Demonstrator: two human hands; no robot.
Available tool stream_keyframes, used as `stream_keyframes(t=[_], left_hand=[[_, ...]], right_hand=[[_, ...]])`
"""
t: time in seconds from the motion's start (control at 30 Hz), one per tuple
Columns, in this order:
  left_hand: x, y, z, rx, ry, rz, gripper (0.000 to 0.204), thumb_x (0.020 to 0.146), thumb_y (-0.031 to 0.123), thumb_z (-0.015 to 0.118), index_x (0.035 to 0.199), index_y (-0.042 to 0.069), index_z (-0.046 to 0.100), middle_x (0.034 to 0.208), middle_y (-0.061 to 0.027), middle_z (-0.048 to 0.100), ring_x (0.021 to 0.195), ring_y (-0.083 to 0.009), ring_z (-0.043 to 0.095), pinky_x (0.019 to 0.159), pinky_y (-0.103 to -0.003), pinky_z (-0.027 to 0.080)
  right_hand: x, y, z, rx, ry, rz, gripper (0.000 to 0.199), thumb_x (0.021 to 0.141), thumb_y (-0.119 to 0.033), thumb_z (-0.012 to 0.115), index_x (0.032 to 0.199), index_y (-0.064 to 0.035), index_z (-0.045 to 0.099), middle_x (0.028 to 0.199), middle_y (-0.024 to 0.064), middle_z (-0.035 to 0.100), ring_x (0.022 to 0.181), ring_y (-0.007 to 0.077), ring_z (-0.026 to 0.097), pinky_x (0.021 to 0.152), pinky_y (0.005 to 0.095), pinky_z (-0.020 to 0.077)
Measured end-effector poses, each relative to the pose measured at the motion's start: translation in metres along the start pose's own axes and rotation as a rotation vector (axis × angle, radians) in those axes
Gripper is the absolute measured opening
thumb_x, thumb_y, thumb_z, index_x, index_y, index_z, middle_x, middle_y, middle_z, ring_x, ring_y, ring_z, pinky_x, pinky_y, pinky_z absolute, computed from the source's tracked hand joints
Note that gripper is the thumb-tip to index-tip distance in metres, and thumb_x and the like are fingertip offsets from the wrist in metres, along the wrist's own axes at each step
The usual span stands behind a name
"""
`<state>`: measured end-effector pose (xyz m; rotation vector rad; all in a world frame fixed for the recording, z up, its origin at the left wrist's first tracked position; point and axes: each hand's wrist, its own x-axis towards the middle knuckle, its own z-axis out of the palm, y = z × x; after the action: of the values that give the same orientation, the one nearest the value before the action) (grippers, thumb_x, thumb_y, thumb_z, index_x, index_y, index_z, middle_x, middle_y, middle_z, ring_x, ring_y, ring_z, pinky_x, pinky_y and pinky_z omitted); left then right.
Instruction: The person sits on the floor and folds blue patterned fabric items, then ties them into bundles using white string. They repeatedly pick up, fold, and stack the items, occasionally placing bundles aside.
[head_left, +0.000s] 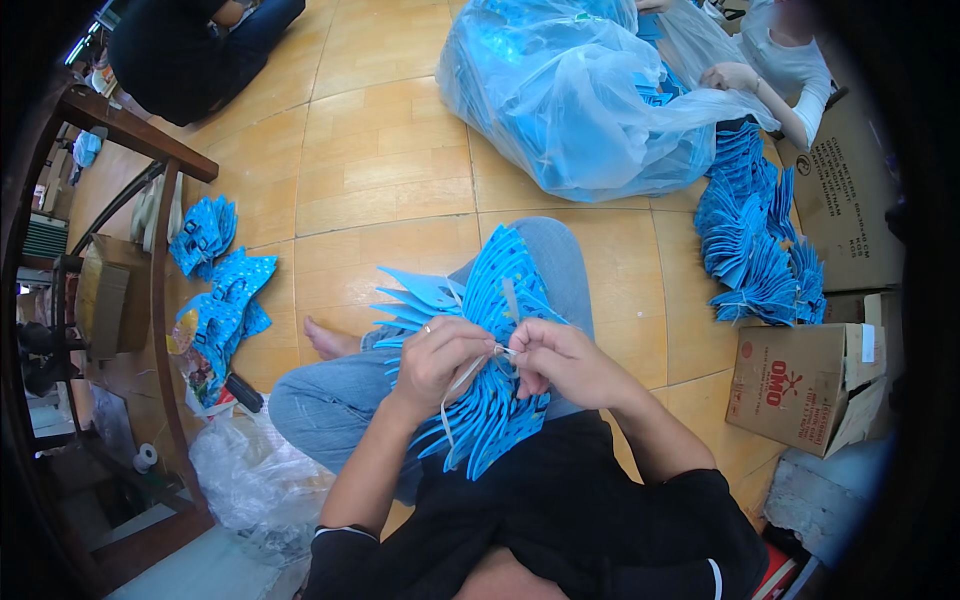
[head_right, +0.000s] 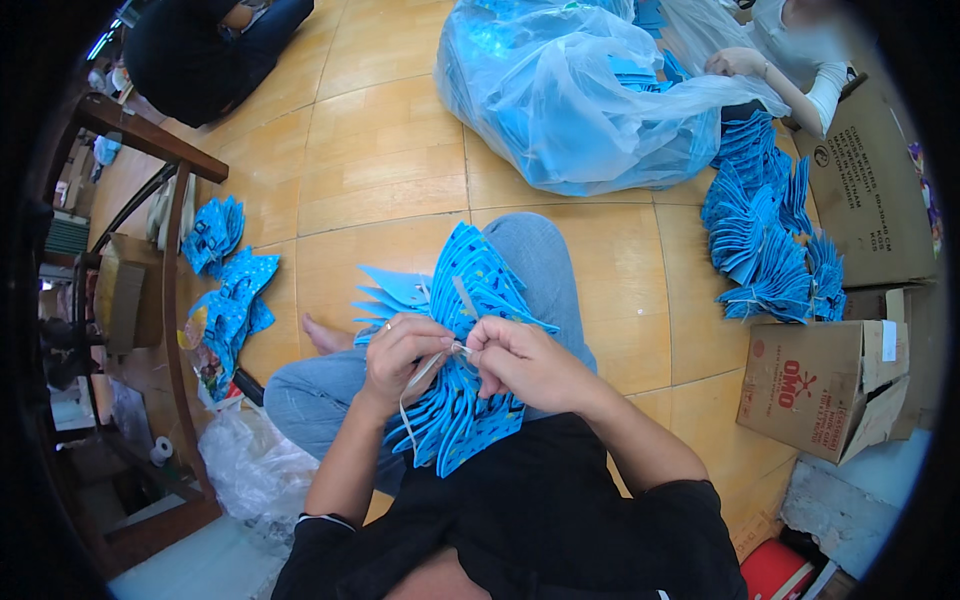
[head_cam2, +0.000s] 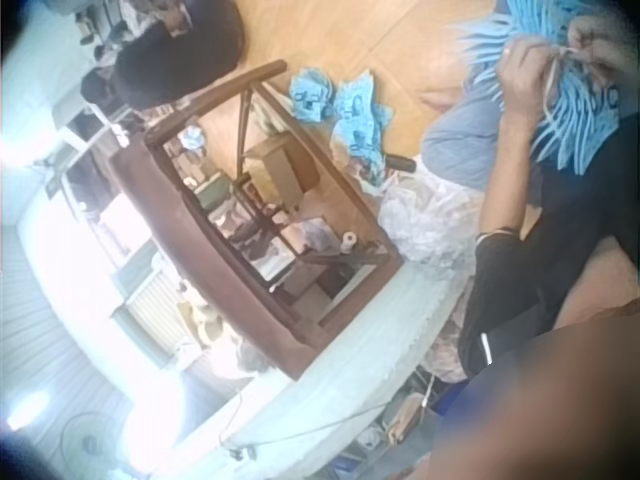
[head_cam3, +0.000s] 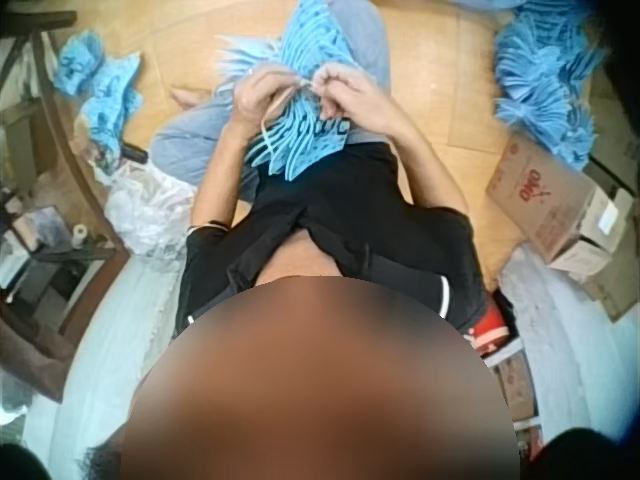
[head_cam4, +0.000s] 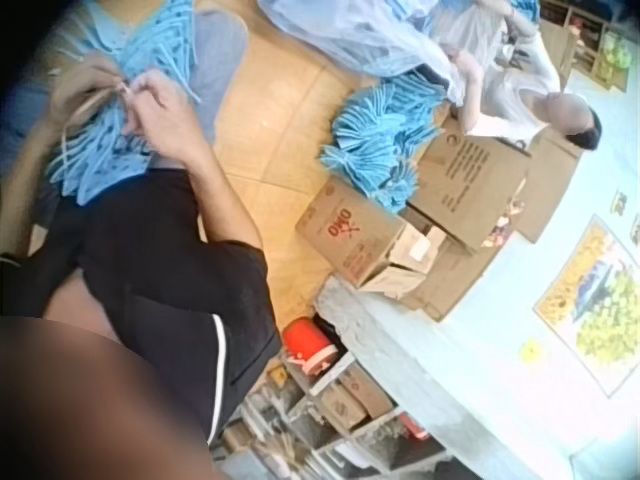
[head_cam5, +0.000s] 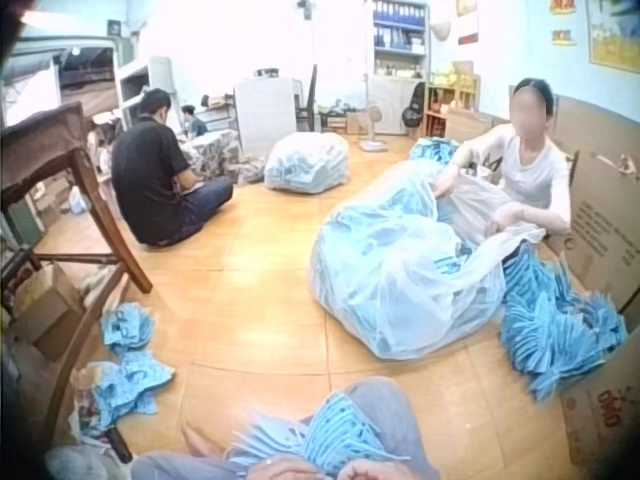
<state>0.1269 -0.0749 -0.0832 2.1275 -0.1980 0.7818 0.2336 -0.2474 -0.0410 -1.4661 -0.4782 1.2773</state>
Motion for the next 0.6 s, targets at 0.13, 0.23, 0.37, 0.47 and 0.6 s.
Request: stream_keyframes(t=[0.13, 0.23, 0.37, 0.47, 0.6], left_hand=[[0.001, 0.000, -0.004, -0.048, -0.026, -0.029, 0.016, 0.069, 0.001, 0.075, 0.081, 0.004, 0.065, 0.082, -0.0071, 0.066, 0.073, -0.0232, 0.064, 0.065, -0.031, 0.051], [-0.006, -0.003, -0.009, -0.160, -0.033, -0.166, 0.014, 0.072, 0.001, 0.074, 0.082, 0.003, 0.066, 0.084, -0.0090, 0.067, 0.076, -0.0223, 0.065, 0.069, -0.030, 0.051], [-0.027, -0.009, -0.007, -0.522, 0.149, -0.572, 0.008, 0.082, 0.001, 0.070, 0.086, 0.000, 0.063, 0.089, -0.0121, 0.067, 0.082, -0.0170, 0.065, 0.075, -0.028, 0.052], [-0.038, -0.013, -0.005, -0.737, 0.254, -0.690, 0.008, 0.086, 0.000, 0.065, 0.090, 0.000, 0.059, 0.091, -0.0127, 0.067, 0.083, -0.0146, 0.065, 0.076, -0.027, 0.053], [-0.033, -0.010, -0.010, -0.605, 0.298, -0.701, 0.005, 0.089, 0.000, 0.062, 0.092, 0.000, 0.059, 0.095, -0.0154, 0.067, 0.083, -0.0156, 0.066, 0.074, -0.027, 0.055]], right_hand=[[0.003, 0.002, -0.007, 0.159, -0.071, 0.009, 0.019, 0.094, -0.019, 0.051, 0.082, -0.0053, 0.052, 0.064, 0.0012, 0.057, 0.056, 0.0090, 0.057, 0.051, 0.0229, 0.0434], [0.003, 0.007, -0.011, -0.017, 0.018, -0.027, 0.023, 0.095, -0.020, 0.051, 0.077, -0.0059, 0.050, 0.063, 0.0005, 0.055, 0.055, 0.0082, 0.056, 0.051, 0.0230, 0.0431], [0.001, 0.018, -0.020, -0.078, 0.098, -0.038, 0.025, 0.095, -0.019, 0.052, 0.073, -0.0066, 0.049, 0.060, -0.0006, 0.052, 0.053, 0.0076, 0.054, 0.049, 0.0234, 0.0422], [-0.003, 0.024, -0.022, -0.016, 0.140, -0.019, 0.026, 0.095, -0.019, 0.052, 0.072, -0.0072, 0.049, 0.058, -0.0010, 0.051, 0.052, 0.0074, 0.053, 0.049, 0.0234, 0.0415], [-0.004, 0.024, -0.026, 0.124, 0.167, 0.037, 0.025, 0.094, -0.017, 0.052, 0.072, -0.0083, 0.048, 0.057, -0.0013, 0.050, 0.050, 0.0074, 0.051, 0.047, 0.0221, 0.0389]])
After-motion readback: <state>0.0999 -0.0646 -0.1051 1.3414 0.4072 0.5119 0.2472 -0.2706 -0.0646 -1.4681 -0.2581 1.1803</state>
